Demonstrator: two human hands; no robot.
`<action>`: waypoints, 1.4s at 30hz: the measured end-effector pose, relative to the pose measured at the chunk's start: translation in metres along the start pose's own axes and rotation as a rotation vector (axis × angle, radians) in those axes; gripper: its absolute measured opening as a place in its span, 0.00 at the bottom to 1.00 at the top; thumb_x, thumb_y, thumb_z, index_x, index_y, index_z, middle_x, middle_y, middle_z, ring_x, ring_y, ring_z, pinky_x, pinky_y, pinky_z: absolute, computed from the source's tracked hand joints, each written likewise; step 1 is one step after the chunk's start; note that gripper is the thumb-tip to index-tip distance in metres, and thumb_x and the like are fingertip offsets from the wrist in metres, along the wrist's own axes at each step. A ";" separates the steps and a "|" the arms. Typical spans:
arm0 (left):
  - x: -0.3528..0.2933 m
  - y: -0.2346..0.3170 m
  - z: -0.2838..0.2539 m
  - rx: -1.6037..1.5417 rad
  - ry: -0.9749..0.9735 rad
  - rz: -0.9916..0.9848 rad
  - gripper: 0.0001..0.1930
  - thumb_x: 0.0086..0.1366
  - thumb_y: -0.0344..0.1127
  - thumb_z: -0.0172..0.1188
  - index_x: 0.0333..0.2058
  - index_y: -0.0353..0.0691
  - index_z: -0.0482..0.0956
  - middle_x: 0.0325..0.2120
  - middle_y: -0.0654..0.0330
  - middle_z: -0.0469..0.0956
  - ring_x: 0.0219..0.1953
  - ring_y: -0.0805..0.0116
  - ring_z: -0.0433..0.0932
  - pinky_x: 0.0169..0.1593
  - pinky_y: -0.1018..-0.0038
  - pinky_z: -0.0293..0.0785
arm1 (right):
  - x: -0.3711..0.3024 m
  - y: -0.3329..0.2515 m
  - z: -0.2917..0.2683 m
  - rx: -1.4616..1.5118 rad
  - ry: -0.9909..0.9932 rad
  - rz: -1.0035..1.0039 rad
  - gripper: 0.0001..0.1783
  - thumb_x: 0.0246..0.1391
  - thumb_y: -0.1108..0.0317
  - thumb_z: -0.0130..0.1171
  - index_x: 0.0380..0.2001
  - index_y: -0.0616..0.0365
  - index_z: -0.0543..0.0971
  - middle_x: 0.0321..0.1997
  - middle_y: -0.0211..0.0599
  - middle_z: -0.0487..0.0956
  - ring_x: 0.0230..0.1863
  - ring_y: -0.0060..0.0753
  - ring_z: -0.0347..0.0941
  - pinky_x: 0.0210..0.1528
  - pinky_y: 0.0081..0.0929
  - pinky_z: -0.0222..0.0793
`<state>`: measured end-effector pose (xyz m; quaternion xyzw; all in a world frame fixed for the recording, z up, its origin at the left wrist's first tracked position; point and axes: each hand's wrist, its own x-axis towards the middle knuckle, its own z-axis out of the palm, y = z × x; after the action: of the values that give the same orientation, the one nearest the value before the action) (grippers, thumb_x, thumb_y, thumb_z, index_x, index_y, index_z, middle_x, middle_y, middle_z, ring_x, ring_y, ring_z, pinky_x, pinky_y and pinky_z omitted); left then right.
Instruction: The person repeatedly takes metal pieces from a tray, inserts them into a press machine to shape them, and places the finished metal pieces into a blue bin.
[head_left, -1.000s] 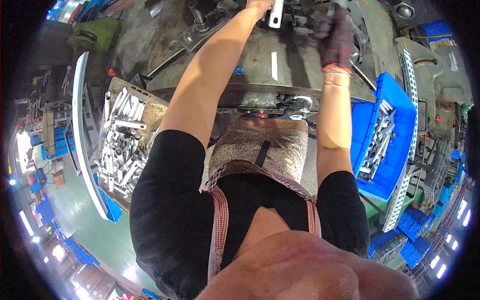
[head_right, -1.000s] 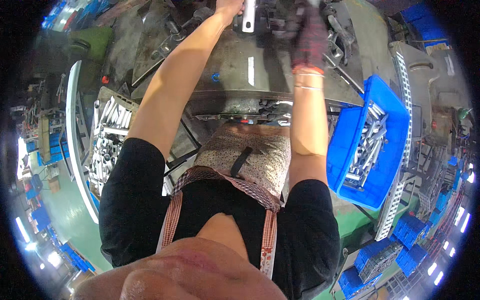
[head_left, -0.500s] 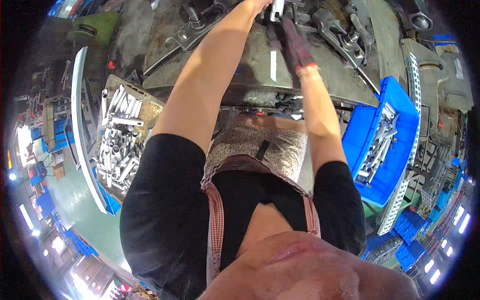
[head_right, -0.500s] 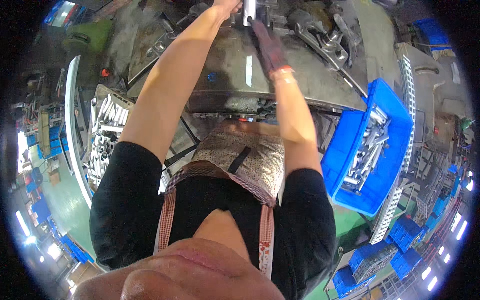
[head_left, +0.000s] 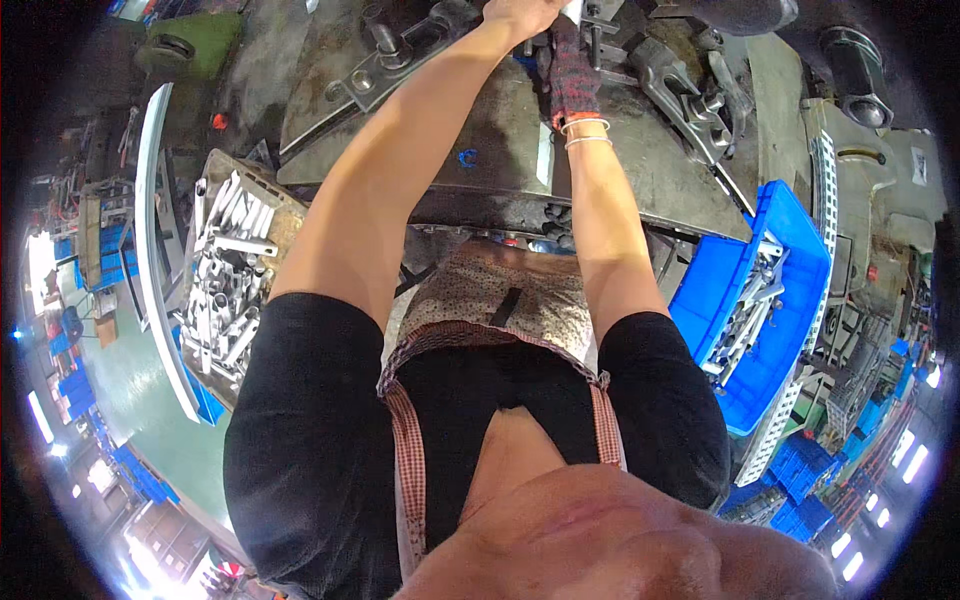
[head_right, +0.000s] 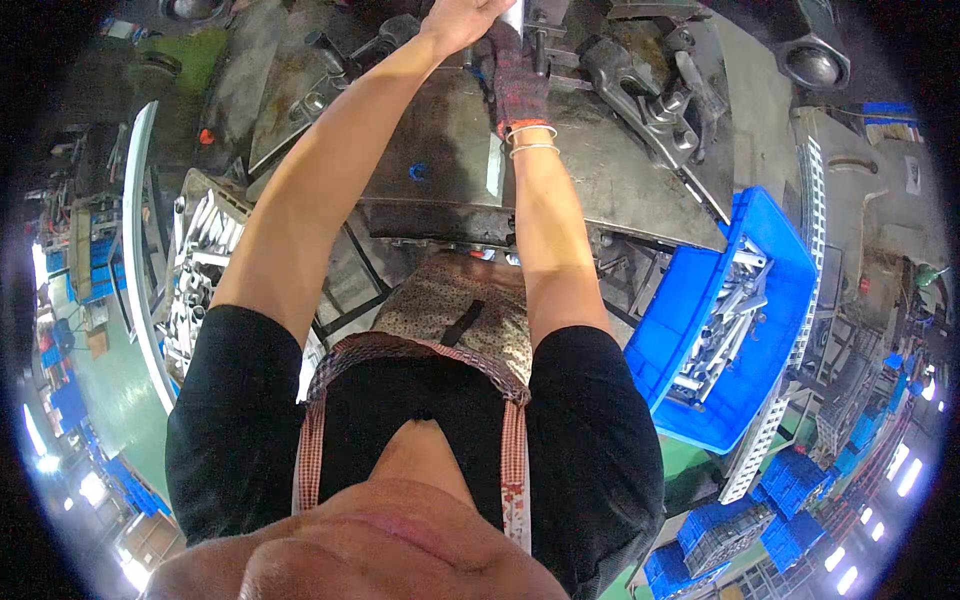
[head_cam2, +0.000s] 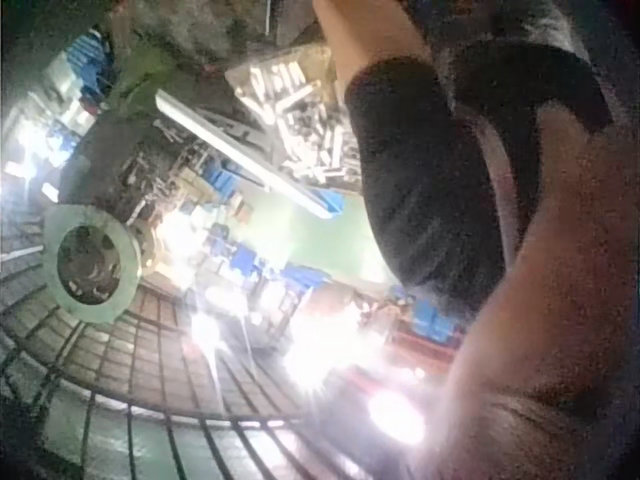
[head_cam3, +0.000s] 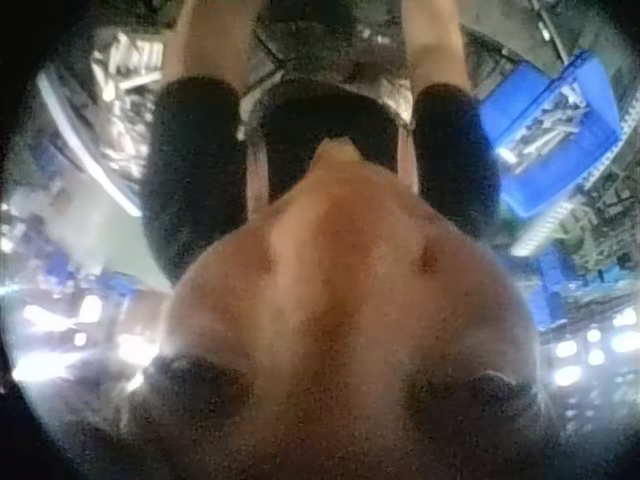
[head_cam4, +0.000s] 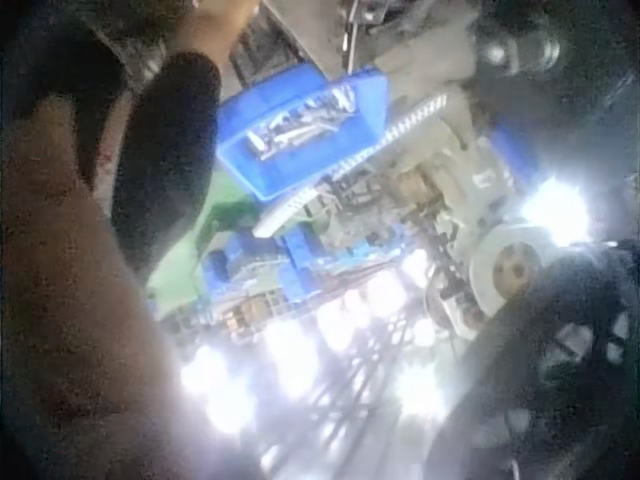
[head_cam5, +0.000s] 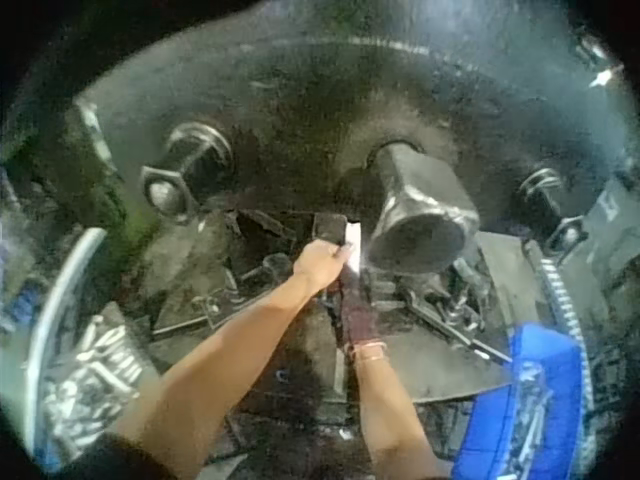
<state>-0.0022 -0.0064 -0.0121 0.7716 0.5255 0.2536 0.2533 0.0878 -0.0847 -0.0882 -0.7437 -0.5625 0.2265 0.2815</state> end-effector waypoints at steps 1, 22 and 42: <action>0.000 0.003 0.000 0.038 0.022 0.041 0.25 0.56 0.56 0.46 0.24 0.39 0.79 0.25 0.49 0.76 0.32 0.50 0.75 0.36 0.62 0.70 | 0.008 0.007 0.002 0.123 -0.039 0.000 0.23 0.58 0.61 0.29 0.58 0.38 0.55 0.57 0.38 0.64 0.55 0.44 0.62 0.52 0.36 0.61; -0.074 -0.037 -0.048 -0.201 0.342 0.535 0.16 0.56 0.43 0.55 0.34 0.35 0.77 0.26 0.49 0.77 0.30 0.58 0.77 0.34 0.66 0.71 | -0.020 0.051 0.005 0.468 -0.013 -0.262 0.18 0.46 0.57 0.59 0.39 0.55 0.73 0.29 0.32 0.75 0.28 0.24 0.69 0.27 0.21 0.63; -0.376 -0.260 -0.253 0.736 -0.414 -0.524 0.20 0.50 0.49 0.56 0.35 0.40 0.77 0.31 0.48 0.77 0.34 0.53 0.77 0.40 0.63 0.71 | -0.014 0.060 0.016 0.745 -0.139 0.016 0.13 0.47 0.72 0.57 0.35 0.61 0.65 0.20 0.34 0.71 0.16 0.23 0.63 0.15 0.19 0.57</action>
<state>-0.4660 -0.2453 -0.0423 0.6859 0.6951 -0.1796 0.1187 0.1161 -0.1076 -0.1398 -0.5776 -0.4536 0.4674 0.4921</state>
